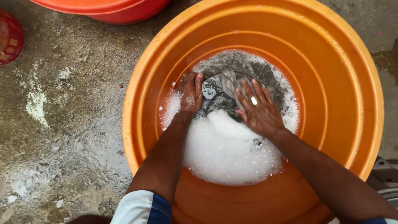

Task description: The person scrubs a dark mechanical part, likely a brake caliper, with both hands in a large orange basin filled with soapy water. They repeatedly rub the part's surfaces and rotate it to clean different sides, then briefly lift it out of the water before submerging it again.

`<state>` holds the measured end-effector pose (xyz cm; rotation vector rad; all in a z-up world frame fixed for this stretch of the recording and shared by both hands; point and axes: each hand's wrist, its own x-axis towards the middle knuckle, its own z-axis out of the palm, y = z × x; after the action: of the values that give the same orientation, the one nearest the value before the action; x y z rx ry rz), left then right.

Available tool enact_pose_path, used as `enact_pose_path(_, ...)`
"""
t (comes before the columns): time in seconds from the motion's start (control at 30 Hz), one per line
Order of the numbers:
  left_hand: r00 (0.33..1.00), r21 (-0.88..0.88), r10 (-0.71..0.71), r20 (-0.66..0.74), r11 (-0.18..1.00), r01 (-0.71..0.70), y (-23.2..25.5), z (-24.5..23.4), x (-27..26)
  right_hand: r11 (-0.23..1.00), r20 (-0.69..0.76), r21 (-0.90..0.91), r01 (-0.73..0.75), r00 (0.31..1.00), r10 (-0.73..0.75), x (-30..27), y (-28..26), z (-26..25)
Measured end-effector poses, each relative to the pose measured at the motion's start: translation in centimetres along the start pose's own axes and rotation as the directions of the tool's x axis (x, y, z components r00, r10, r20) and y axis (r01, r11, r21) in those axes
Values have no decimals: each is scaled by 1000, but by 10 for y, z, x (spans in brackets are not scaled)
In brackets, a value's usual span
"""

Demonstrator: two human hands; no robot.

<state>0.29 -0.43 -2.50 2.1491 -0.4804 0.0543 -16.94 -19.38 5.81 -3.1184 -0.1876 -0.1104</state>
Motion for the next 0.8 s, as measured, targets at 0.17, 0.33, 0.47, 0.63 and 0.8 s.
enact_pose_path(0.17, 1000, -23, -6, 9, 1000, 7, 10, -10, -2, 984, 66, -143, -101, 992, 112, -29, -33, -6)
enact_pose_path(0.33, 998, -15, 69, 4, 998, -68, 11, -15, -1, 971, 50, -230, -60, 996, 73, 4, -39, -14)
enact_pose_path(0.47, 998, 23, 59, 34, 998, -60, -6, 7, 1, 903, 101, -424, -68, 987, 121, -19, -16, 15)
enact_pose_path(0.63, 998, 13, -9, 65, 1000, 8, 1, 8, -4, 974, 193, -214, -77, 974, 120, -54, -65, 9)
enact_pose_path(0.8, 994, 54, 93, 52, 994, -96, 1, -8, -7, 888, 427, 132, -441, 834, 351, -24, -124, 36)
